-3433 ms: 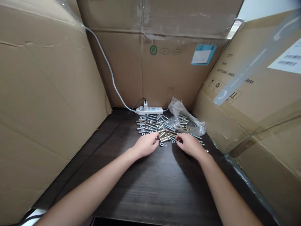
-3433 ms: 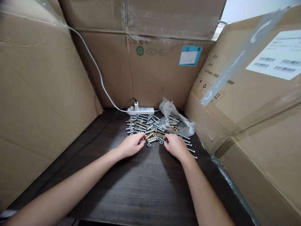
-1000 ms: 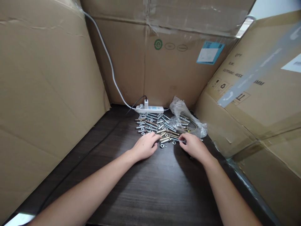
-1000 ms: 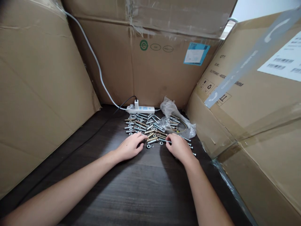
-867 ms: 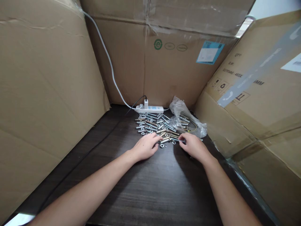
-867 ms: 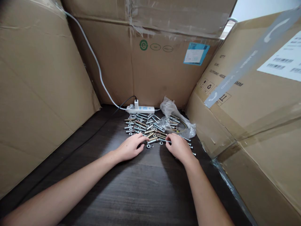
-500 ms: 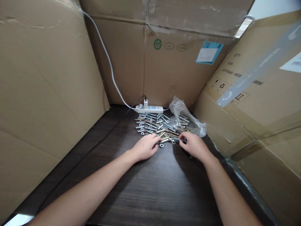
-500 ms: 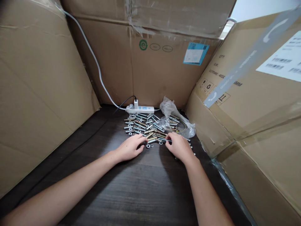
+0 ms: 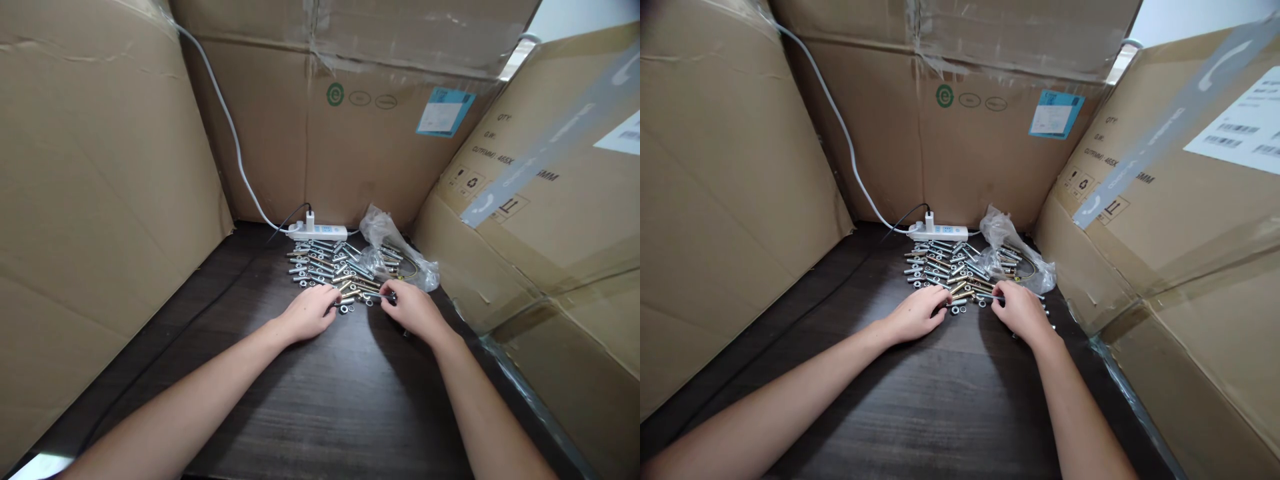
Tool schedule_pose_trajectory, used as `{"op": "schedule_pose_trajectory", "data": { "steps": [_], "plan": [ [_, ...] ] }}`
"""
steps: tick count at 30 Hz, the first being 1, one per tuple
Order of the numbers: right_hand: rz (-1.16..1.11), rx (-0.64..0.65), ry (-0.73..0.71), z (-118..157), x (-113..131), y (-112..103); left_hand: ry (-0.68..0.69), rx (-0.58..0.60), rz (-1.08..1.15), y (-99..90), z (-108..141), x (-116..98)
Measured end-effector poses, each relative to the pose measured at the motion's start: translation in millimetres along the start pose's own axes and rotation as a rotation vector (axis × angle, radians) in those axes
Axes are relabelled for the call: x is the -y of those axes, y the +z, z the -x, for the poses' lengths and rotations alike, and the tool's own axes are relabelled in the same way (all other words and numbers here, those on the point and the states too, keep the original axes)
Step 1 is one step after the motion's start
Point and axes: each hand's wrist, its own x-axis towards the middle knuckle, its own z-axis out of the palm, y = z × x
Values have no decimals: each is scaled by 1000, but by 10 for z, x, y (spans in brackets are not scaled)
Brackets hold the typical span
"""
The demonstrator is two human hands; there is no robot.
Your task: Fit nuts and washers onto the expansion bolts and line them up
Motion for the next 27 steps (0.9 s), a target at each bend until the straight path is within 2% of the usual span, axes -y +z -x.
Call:
{"op": "schedule_pose_trajectory", "data": {
  "steps": [14, 20, 27],
  "plan": [
    [-78, -36, -67, 11, 48, 4, -31, -1, -93, 41, -15, 45],
    [-102, -36, -92, 2, 84, 5, -30, -23, -61, 51, -16, 53],
    [-187, -78, -144, 23, 177, -20, -65, -159, 53, -12, -30, -6]
  ]
}}
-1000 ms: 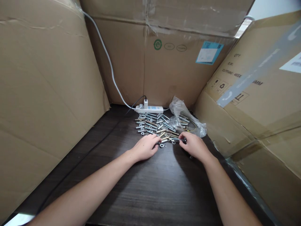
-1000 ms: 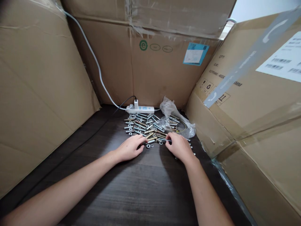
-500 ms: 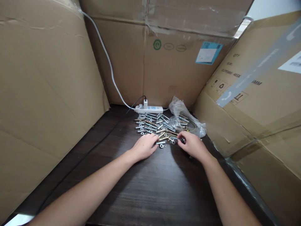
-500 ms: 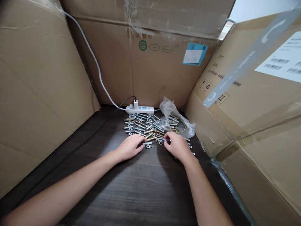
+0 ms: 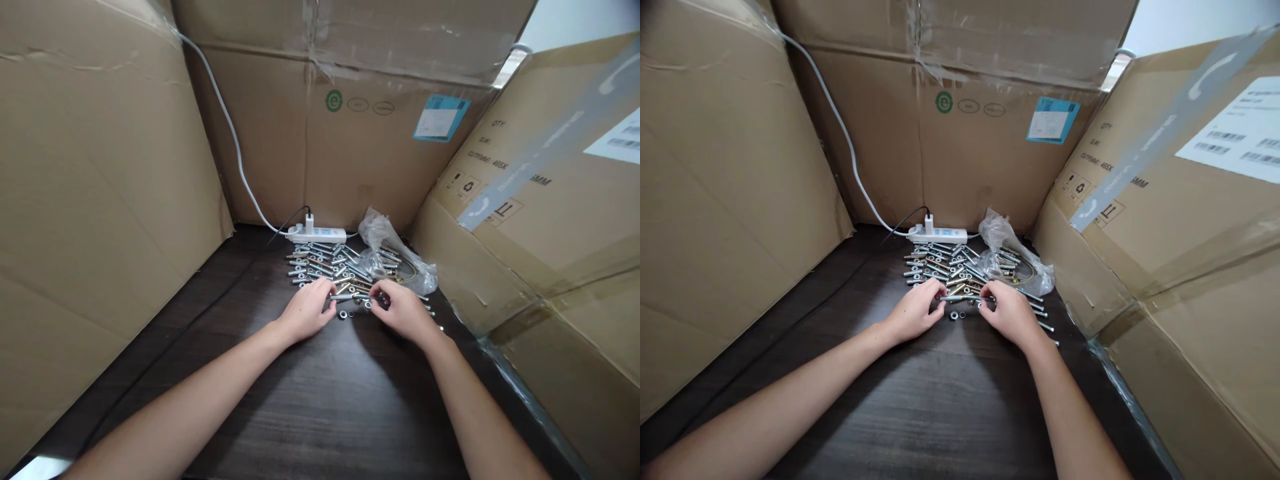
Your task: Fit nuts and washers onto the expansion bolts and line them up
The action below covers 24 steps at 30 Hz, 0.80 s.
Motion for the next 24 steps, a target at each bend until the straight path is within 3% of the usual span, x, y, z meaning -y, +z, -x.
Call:
{"op": "schedule_pose_trajectory", "data": {
  "steps": [8, 24],
  "plan": [
    [-45, -83, -89, 4, 72, 21, 27, -80, 33, -66, 6, -71],
    [-77, -29, -124, 11, 189, 133, 74, -152, 80, -97, 40, -113]
  ]
}}
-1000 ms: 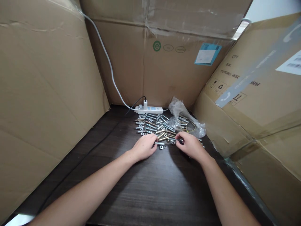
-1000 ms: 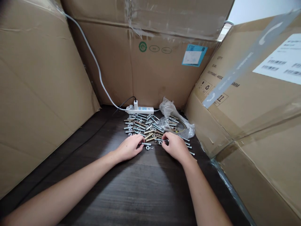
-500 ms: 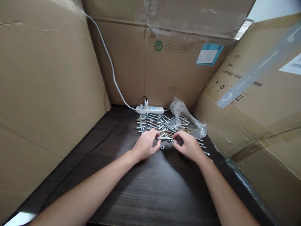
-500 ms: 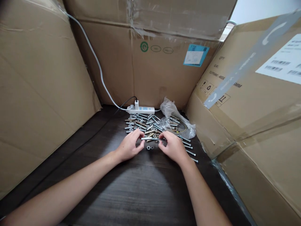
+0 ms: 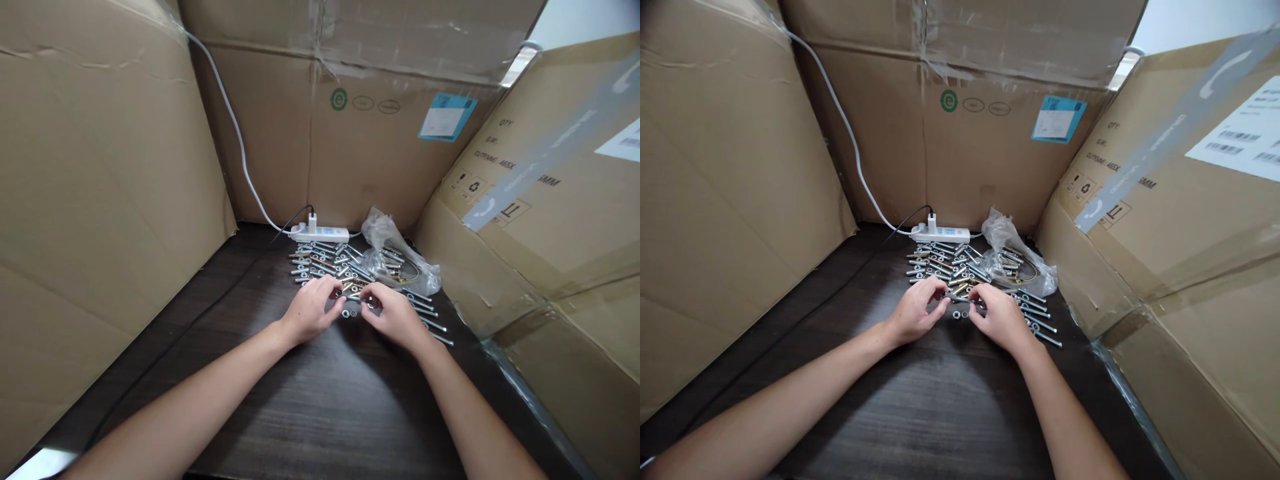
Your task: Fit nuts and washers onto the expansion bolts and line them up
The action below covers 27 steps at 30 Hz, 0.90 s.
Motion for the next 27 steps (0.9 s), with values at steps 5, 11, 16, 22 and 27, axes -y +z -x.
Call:
{"op": "schedule_pose_trajectory", "data": {
  "steps": [5, 11, 16, 22, 27],
  "plan": [
    [-44, 19, -33, 7, -3, 46, -139, -45, 102, 32, 20, 63],
    [-118, 10, -48, 12, 35, 112, -252, -97, 268, 55, 6, 151],
    [-159, -102, -23, 5, 7, 124, -202, -25, 215, 31, -4, 147],
    [-138, -169, -79, 0, -47, 128, -149, 54, 106, 14, -11, 107],
    [-187, -100, -115, 15, 46, 188, -93, 150, 40, 55, -12, 103]
  ]
}}
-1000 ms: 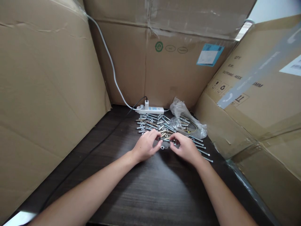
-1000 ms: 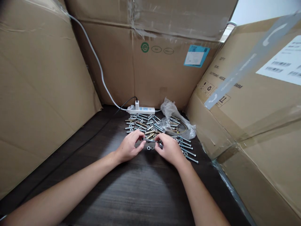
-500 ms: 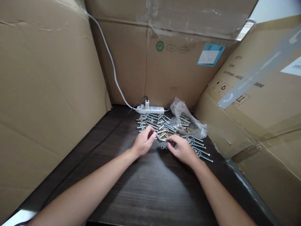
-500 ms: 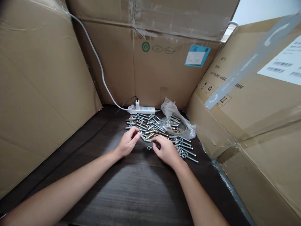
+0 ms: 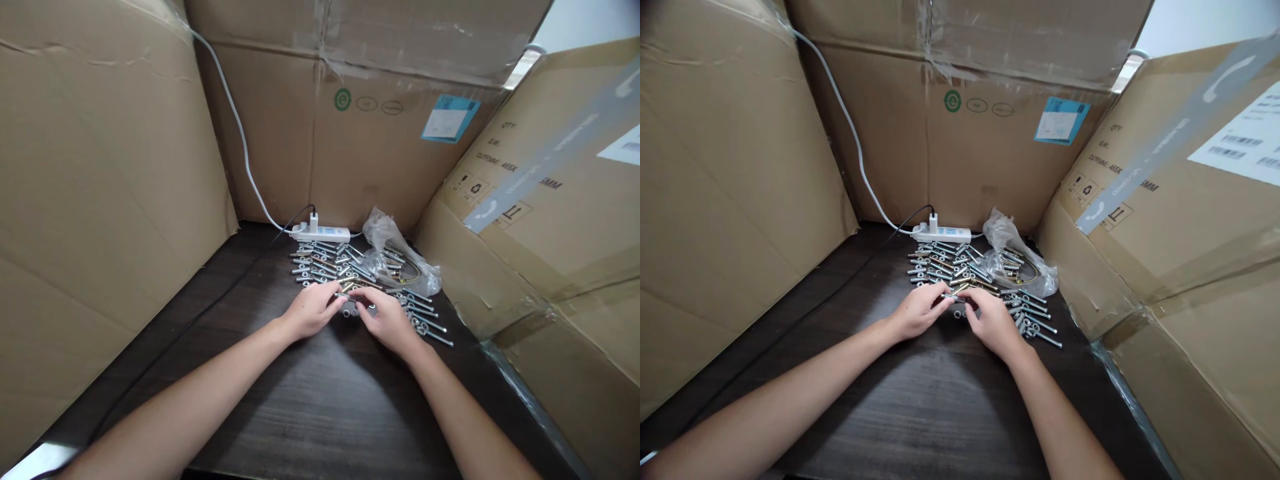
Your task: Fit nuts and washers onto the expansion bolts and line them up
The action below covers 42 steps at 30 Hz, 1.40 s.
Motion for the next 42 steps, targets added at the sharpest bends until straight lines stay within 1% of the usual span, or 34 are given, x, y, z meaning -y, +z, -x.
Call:
{"op": "schedule_pose_trajectory", "data": {
  "steps": [4, 7, 9, 12, 15, 18, 21, 24, 27, 31, 32, 36, 39, 42],
  "plan": [
    [-90, 58, 16, 3, 61, 38, -3, 54, -3, 29, -1, 25],
    [-86, 47, 43, 1, 57, 33, -7, 76, -20, 22, -2, 23],
    [-71, 36, 57, -2, 41, 28, -14, 69, -26, 7, 0, 4],
    [-71, 24, 63, -6, 28, 25, -8, 19, -41, -14, 3, -31],
    [-80, 28, 53, -11, 24, -7, 24, -62, -41, -25, 3, -39],
    [-27, -4, 72, -17, -25, -111, 15, -147, 14, -25, -4, -6],
    [119, -42, 154, -18, -124, -262, -15, -174, 69, -10, -16, 43],
    [256, 29, 257, -14, -195, -378, -26, -147, 110, 16, -21, 65],
    [331, 117, 313, -12, -191, -417, -37, -111, 142, 7, -8, 54],
    [312, 171, 297, -17, -134, -388, -53, -50, 159, -125, 39, 40],
    [301, 182, 288, -18, -122, -373, -41, -19, 155, -176, 53, 44],
    [271, 233, 258, -23, -84, -296, -1, 8, 119, -358, 105, 99],
    [248, 268, 239, -18, -58, -246, -15, 36, 93, -417, 140, 150],
    [247, 284, 233, -10, -37, -217, -12, 90, 78, -421, 176, 164]
  ]
}}
